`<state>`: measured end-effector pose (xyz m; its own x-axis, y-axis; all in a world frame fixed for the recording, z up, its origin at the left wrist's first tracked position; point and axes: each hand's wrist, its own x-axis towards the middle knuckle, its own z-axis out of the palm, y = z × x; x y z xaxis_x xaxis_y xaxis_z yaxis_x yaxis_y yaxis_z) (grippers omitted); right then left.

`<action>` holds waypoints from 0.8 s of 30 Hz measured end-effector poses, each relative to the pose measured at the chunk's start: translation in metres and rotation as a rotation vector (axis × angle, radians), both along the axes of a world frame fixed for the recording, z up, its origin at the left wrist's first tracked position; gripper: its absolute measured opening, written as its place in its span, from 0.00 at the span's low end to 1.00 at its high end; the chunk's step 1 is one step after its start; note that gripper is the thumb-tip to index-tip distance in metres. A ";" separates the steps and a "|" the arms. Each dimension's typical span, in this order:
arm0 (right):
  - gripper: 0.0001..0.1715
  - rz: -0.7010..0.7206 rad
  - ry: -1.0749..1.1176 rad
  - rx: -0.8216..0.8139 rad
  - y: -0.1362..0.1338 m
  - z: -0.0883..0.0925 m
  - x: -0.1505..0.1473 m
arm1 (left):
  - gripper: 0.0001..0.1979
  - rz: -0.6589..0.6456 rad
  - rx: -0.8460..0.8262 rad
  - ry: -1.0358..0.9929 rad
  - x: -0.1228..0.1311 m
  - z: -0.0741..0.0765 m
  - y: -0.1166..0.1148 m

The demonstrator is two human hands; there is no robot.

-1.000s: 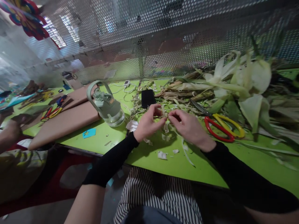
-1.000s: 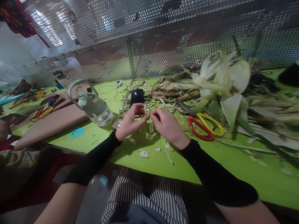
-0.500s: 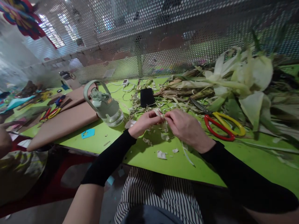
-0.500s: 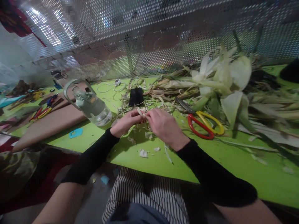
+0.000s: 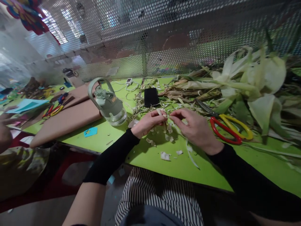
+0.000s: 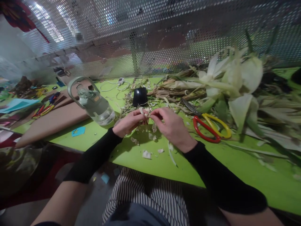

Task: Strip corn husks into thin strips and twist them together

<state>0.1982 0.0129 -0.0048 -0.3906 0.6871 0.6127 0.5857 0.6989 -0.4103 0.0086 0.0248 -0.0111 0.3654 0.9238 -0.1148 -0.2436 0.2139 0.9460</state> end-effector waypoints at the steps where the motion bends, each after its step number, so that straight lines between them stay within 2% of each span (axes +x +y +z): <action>1: 0.08 -0.036 0.036 -0.028 0.002 0.002 0.003 | 0.12 0.009 0.004 0.007 -0.001 0.001 0.000; 4: 0.06 -0.171 0.097 -0.057 0.009 0.005 0.015 | 0.08 0.065 0.026 0.026 -0.007 0.006 0.002; 6: 0.06 -0.207 0.107 -0.074 0.013 0.007 0.020 | 0.06 0.106 0.062 0.029 -0.012 0.009 0.002; 8: 0.07 -0.144 0.110 -0.107 0.014 0.008 0.021 | 0.05 0.102 0.106 0.029 -0.014 0.010 0.002; 10: 0.11 -0.005 0.069 -0.120 0.011 0.009 0.018 | 0.05 0.048 0.133 0.054 -0.014 0.010 0.001; 13: 0.15 0.132 -0.064 -0.031 0.005 0.008 0.011 | 0.04 -0.053 0.154 0.128 -0.012 0.008 -0.001; 20: 0.14 0.077 -0.307 0.201 0.001 0.000 0.005 | 0.02 -0.113 0.182 0.266 -0.010 0.006 -0.002; 22: 0.14 0.031 -0.337 0.208 -0.001 0.000 0.003 | 0.03 -0.126 0.173 0.269 -0.009 0.006 -0.003; 24: 0.12 -0.020 -0.265 0.136 -0.002 0.001 0.001 | 0.06 -0.124 0.169 0.239 -0.009 0.006 -0.003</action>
<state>0.1996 0.0109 -0.0040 -0.5366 0.6145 0.5783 0.6741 0.7244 -0.1443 -0.0001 0.0218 -0.0048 0.4571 0.8874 -0.0598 0.0081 0.0630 0.9980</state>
